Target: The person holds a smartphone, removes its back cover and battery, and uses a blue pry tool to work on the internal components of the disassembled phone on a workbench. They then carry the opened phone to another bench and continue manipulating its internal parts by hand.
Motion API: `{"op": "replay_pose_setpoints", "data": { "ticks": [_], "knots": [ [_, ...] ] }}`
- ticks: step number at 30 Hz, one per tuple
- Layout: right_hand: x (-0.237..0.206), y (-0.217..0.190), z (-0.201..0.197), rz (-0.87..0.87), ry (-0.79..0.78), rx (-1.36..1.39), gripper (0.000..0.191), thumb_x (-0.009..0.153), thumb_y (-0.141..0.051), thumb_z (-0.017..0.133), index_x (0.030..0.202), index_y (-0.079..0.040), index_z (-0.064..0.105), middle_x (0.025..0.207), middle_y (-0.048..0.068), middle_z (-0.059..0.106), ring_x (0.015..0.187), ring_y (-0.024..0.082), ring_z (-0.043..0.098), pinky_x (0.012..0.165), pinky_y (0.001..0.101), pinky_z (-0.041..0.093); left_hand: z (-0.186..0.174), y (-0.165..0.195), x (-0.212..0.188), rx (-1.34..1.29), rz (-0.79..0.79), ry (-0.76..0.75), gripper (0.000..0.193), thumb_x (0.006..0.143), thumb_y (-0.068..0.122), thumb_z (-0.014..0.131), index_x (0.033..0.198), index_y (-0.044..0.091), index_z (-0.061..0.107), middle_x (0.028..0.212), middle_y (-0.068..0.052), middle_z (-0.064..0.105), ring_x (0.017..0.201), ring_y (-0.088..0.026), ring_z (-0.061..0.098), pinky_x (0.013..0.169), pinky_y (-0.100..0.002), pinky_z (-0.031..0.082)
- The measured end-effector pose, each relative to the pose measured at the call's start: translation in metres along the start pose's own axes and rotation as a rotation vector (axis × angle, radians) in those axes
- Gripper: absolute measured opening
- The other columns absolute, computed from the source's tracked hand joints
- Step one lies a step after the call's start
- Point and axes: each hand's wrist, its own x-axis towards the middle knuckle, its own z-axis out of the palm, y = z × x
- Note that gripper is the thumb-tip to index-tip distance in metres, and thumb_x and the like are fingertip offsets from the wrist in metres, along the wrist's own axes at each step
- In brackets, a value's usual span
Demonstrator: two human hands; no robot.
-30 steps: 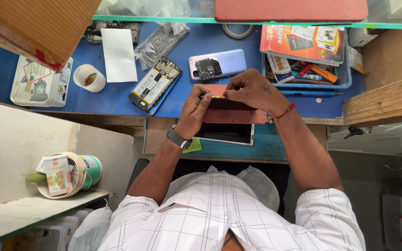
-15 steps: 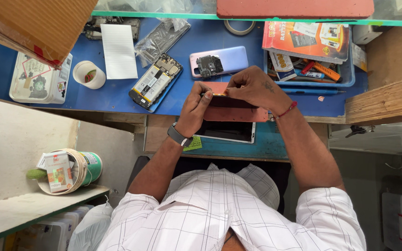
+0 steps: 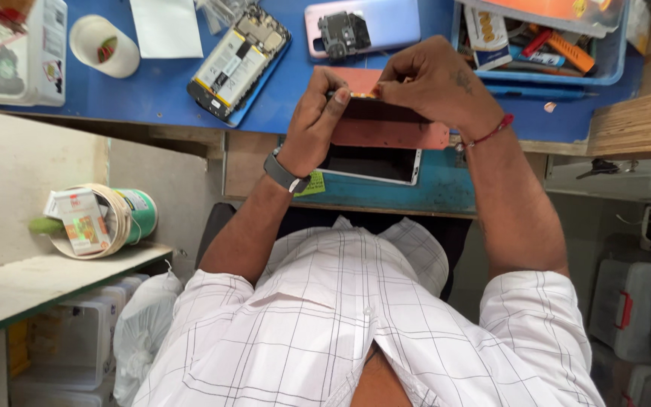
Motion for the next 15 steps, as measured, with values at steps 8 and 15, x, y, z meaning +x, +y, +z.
{"op": "replay_pose_setpoints", "data": {
  "ticks": [8,15],
  "knots": [
    [0.0015,-0.0029,-0.001,0.01,0.0,0.004,0.013,0.094,-0.008,0.075,0.087,0.003,0.075,0.064,-0.004,0.056,0.057,-0.001,0.042,0.048,0.0209,0.029,0.0003,-0.0022,0.0015,-0.032,-0.015,-0.001,0.027,0.115,0.03,0.051,0.11,0.003,0.053,0.098,-0.001,0.052,0.091,-0.01,0.047,0.085,-0.026,0.044],
    [0.0048,-0.0019,-0.0002,0.02,-0.004,0.048,0.011,0.093,-0.007,0.074,0.088,0.003,0.076,0.067,-0.005,0.06,0.06,-0.001,0.047,0.049,0.0202,0.034,-0.0014,-0.005,0.0015,-0.012,-0.03,0.0,0.027,0.115,0.029,0.05,0.11,0.003,0.053,0.098,-0.001,0.05,0.09,-0.01,0.046,0.084,-0.025,0.044]
  ]
}}
